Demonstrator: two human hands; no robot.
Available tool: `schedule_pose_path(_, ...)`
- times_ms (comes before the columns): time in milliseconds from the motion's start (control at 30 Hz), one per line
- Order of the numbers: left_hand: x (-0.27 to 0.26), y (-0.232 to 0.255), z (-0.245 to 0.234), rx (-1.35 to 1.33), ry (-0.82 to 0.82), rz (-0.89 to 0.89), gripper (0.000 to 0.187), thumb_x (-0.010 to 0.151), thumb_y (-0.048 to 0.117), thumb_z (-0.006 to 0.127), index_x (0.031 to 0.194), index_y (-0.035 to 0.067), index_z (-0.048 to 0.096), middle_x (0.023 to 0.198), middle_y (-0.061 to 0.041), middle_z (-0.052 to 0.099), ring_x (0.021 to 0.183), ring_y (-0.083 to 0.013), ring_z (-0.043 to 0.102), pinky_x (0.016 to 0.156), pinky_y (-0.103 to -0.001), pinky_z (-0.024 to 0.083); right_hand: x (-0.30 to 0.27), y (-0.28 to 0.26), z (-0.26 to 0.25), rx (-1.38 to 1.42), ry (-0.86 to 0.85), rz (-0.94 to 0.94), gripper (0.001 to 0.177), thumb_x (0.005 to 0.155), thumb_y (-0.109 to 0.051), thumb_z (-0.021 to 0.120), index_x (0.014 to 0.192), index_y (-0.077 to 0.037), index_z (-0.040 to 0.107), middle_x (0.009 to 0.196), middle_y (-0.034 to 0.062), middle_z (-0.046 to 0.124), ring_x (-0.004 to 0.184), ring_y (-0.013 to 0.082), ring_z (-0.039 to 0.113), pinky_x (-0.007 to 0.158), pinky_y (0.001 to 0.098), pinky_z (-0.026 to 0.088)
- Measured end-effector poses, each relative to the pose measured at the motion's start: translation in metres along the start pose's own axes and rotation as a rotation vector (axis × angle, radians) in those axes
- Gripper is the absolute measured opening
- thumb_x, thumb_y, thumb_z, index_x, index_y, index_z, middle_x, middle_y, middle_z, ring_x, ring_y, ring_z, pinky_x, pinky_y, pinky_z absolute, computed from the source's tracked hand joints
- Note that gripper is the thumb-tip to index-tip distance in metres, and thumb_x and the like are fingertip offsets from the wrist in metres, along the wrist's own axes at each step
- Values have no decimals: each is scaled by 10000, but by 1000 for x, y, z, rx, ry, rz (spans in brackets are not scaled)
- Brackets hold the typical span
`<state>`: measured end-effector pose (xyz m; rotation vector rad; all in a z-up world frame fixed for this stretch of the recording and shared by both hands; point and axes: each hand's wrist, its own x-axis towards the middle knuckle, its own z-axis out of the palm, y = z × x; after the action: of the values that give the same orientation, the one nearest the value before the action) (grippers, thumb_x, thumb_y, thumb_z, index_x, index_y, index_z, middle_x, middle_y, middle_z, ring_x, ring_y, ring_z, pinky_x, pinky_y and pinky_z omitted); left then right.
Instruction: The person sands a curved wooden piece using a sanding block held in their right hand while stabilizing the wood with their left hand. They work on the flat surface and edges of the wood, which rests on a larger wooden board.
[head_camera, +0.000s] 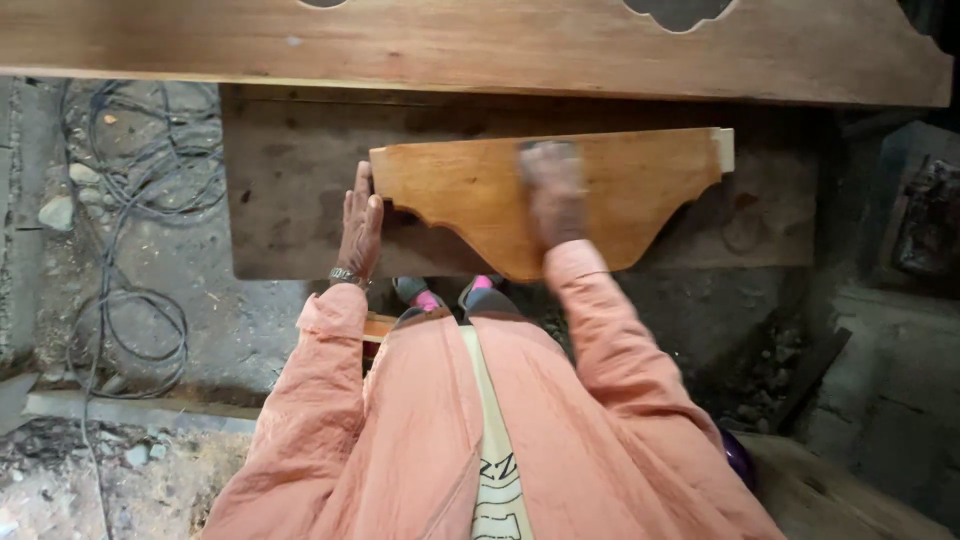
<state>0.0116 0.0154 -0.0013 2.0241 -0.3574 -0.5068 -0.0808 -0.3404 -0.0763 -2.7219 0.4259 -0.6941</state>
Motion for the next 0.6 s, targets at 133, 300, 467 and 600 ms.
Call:
schedule_pose_path(133,4,-9,1,8,-46,-53,763,1046,720,164,1687,311,111,1739,44,140,1544,-496,81,1300,-534,45,-15,-135,-1,115,-184,-288,630,892,-71,577,1465,-330,598,1542,-59,544,1481,183,426,1287,437,210)
schedule_pose_path(300,-1,15,-4,3,-60,-73,756,1050,703,183,1684,296,127,1738,14,162,1516,-559,100,1291,-569,75,-34,-132,-39,280,-200,-311,609,878,-224,715,1452,-388,593,1552,-122,525,1459,150,475,1271,397,312)
schedule_pose_path(467,-4,16,-5,18,-73,-123,746,1044,698,256,1680,336,116,1739,45,151,1522,-551,75,1292,-580,64,-52,33,-89,93,-163,-187,663,911,10,400,1480,-249,620,1547,42,538,1488,222,412,1292,395,125)
schedule_pose_path(600,-6,12,-3,-2,-41,-90,729,1058,676,266,1684,321,150,1737,19,173,1494,-605,89,1280,-592,63,-19,131,-104,71,-71,-59,568,955,-11,478,1456,-221,645,1512,73,570,1452,233,448,1273,380,167)
